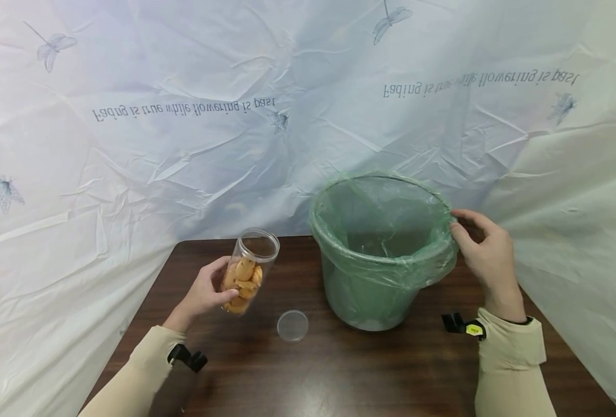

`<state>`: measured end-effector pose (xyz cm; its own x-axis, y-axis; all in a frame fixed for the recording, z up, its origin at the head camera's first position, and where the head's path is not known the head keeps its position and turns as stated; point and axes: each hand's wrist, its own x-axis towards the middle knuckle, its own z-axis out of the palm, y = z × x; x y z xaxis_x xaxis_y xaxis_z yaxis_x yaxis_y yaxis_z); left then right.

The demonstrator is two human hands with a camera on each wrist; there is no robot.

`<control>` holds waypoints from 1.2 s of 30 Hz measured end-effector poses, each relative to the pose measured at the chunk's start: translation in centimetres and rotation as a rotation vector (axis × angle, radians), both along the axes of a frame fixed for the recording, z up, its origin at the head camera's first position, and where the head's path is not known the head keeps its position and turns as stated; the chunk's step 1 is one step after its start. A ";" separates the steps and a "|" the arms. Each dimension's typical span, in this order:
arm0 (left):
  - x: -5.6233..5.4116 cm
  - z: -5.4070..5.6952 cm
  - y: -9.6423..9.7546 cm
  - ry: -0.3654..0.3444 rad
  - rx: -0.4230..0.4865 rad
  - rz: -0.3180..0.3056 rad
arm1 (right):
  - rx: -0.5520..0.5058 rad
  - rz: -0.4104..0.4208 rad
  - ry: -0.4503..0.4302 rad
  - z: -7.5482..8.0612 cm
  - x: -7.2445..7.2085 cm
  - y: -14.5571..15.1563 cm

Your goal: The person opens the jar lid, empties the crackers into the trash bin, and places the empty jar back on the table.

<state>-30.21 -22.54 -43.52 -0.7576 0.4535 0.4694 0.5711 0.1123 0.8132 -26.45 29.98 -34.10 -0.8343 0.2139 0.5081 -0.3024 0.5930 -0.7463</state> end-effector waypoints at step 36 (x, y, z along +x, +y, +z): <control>-2.7 5.6 1.2 0.020 -0.127 0.000 | -0.003 -0.017 0.015 -0.1 0.0 -0.1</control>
